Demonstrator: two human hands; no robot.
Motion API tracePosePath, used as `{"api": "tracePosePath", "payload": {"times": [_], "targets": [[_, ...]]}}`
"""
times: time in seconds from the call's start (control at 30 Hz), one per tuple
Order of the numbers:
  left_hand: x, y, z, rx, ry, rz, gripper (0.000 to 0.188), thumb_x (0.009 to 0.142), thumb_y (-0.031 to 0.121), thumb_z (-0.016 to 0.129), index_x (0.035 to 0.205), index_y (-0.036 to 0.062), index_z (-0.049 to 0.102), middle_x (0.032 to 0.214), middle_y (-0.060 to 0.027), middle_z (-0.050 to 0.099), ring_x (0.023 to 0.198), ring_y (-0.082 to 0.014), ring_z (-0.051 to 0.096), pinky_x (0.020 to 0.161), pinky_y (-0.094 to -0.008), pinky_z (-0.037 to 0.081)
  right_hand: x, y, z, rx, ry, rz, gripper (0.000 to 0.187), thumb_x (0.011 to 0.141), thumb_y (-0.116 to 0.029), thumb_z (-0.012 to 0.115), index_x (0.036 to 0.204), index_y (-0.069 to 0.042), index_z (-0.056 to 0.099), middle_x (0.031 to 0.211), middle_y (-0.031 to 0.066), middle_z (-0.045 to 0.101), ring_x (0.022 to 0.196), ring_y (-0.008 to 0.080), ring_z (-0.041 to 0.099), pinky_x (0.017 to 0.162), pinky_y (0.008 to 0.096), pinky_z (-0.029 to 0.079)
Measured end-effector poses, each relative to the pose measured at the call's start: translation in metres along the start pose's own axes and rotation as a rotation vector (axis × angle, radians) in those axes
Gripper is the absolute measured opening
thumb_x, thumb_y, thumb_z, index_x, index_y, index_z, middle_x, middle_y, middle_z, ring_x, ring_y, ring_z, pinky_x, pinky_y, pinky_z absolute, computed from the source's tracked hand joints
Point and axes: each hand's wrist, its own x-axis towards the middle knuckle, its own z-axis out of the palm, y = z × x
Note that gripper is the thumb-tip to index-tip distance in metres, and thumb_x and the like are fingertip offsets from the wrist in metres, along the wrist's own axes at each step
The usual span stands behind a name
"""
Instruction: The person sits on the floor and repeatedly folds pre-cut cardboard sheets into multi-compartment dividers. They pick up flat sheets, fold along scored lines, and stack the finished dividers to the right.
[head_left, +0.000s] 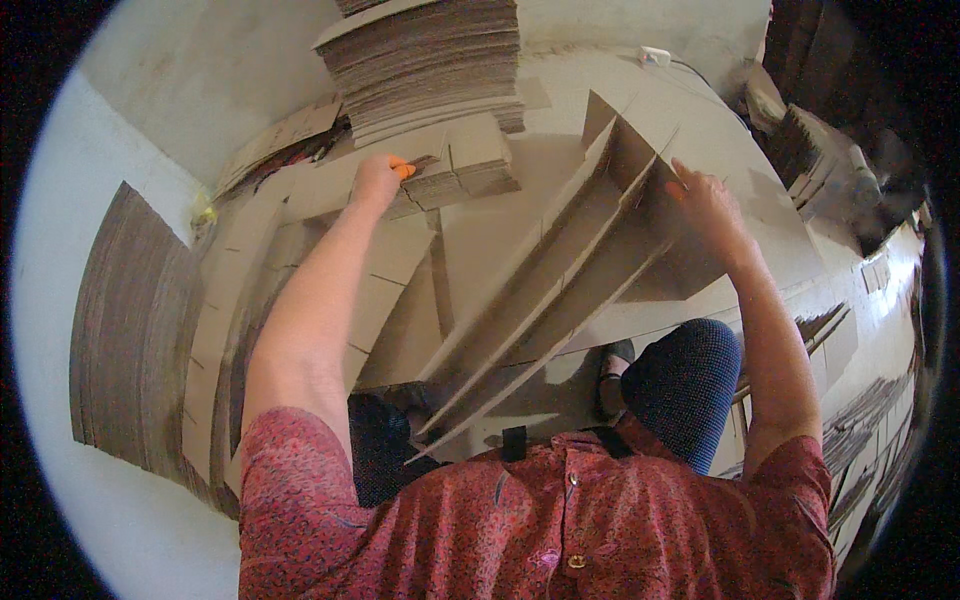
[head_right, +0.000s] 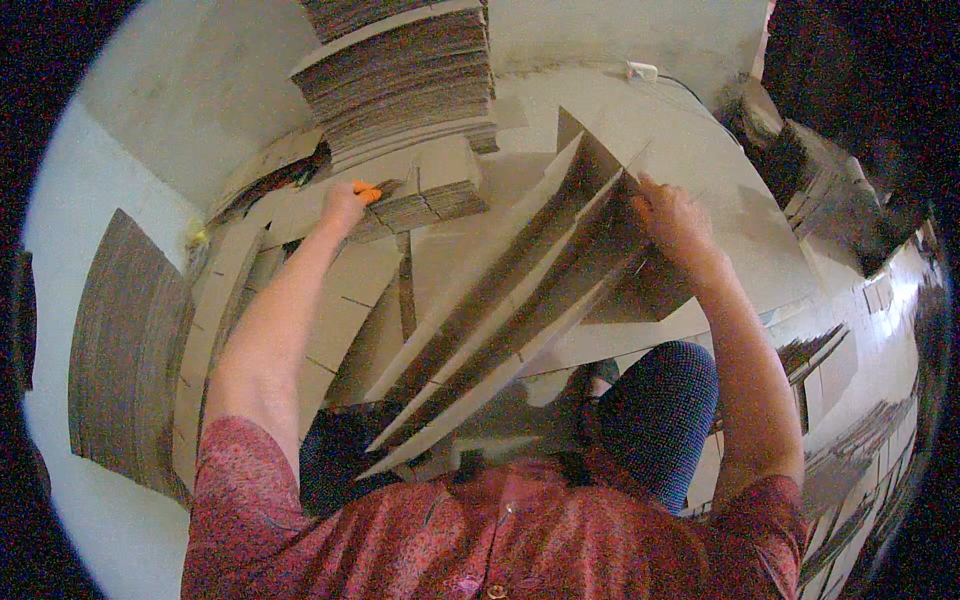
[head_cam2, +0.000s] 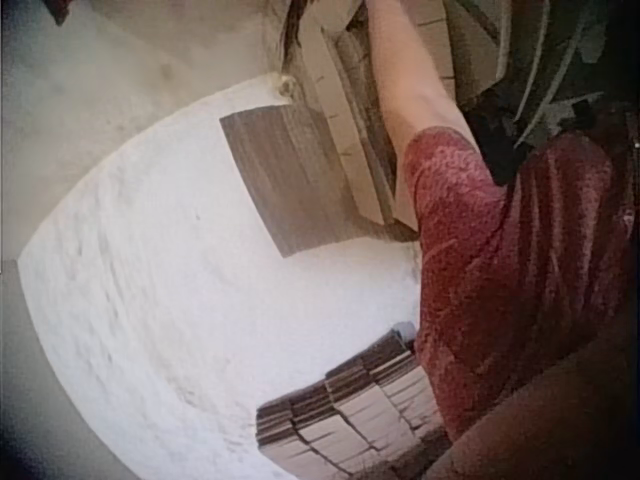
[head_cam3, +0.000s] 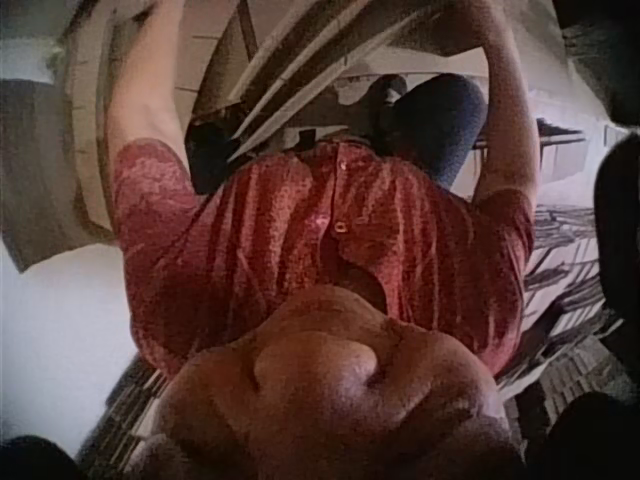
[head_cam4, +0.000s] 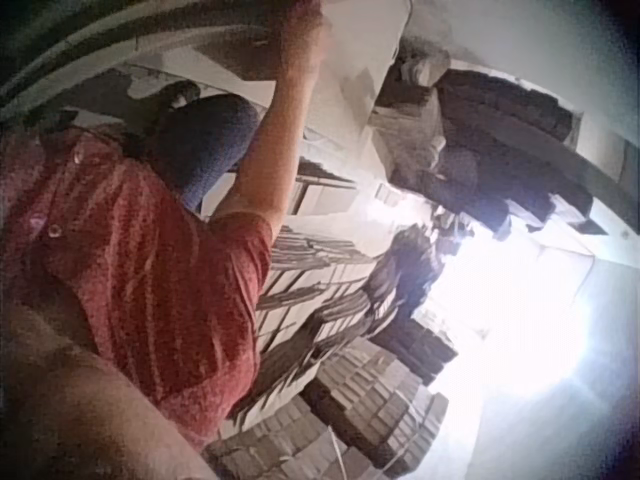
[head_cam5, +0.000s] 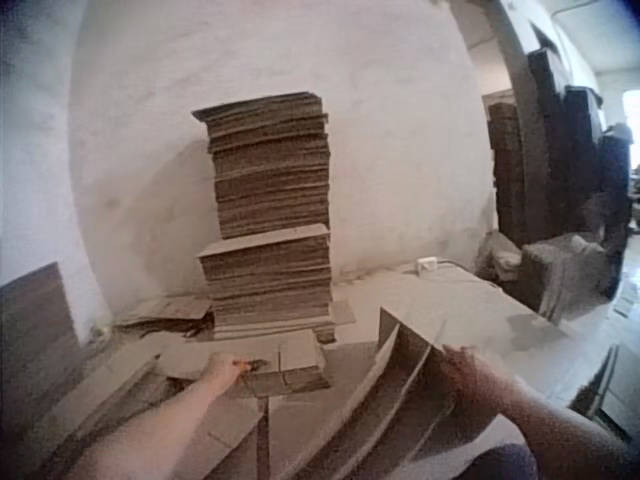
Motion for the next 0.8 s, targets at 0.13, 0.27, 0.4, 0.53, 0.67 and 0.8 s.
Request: {"api": "tracePosePath", "payload": {"times": [0.13,0.27,0.4,0.53,0.67,0.8], "targets": [[-0.003,-0.022,-0.022,-0.347,0.033,-0.114,0.018,0.08,0.009,0.06,0.097,0.0068,0.067,0.084,-0.0087,0.067,0.074,-0.0162,0.059,0.065,-0.0299,0.045,-0.01,-0.024,-0.004,0.154,0.364,-0.182,0.035,0.086,-0.028,0.056,0.114,-0.007,0.054,0.097,0.0178,0.061,0.086,0.032,0.061,0.071,0.0392,0.049],[-0.054,0.064,-0.05,-0.282,0.203,0.074,0.023,0.082,0.004,0.055,0.103,0.0051,0.065,0.096,-0.0068,0.067,0.079,-0.0097,0.058,0.069,-0.0249,0.045,-0.039,-0.066,-0.034,0.924,-0.007,0.121,0.046,0.085,-0.025,0.058,0.122,-0.001,0.047,0.105,0.0164,0.06,0.086,0.025,0.061,0.077,0.0315,0.049],[-0.126,0.132,-0.013,-0.36,0.17,0.882,0.031,0.082,0.008,0.057,0.112,0.0016,0.058,0.108,-0.0131,0.061,0.101,-0.023,0.058,0.086,-0.0277,0.045,-0.053,-0.091,-0.042,1.852,-0.323,0.314,0.041,0.087,-0.01,0.05,0.125,0.003,0.042,0.108,0.018,0.058,0.091,0.025,0.061,0.078,0.0335,0.05],[-0.182,0.175,-0.008,-0.319,0.14,1.02,0.031,0.083,0.012,0.057,0.111,-0.0002,0.057,0.108,-0.0176,0.06,0.105,-0.0291,0.055,0.086,-0.031,0.045,-0.074,-0.071,-0.044,1.726,0.058,0.301,0.026,0.084,-0.012,0.057,0.106,0.002,0.057,0.097,0.0127,0.062,0.086,0.0213,0.061,0.073,0.0325,0.049],[-0.187,0.159,-0.012,-0.251,0.015,0.443,0.027,0.082,0.015,0.058,0.103,-0.0022,0.059,0.099,-0.0204,0.061,0.093,-0.0327,0.059,0.076,-0.0336,0.047,-0.1,-0.022,-0.059,1.54,0.448,0.229,0.022,0.084,-0.011,0.057,0.103,-0.001,0.062,0.095,0.0058,0.064,0.086,0.0159,0.058,0.079,0.0294,0.046],[-0.189,0.111,-0.011,-0.183,-0.343,0.216,0.028,0.079,0.017,0.062,0.099,-0.0015,0.062,0.085,-0.0155,0.066,0.079,-0.0199,0.061,0.07,-0.0331,0.046,-0.123,-0.009,-0.069,1.216,0.474,0.277,0.021,0.085,-0.012,0.057,0.102,-0.002,0.063,0.094,0.0027,0.064,0.086,0.0117,0.056,0.079,0.0256,0.043]]}}
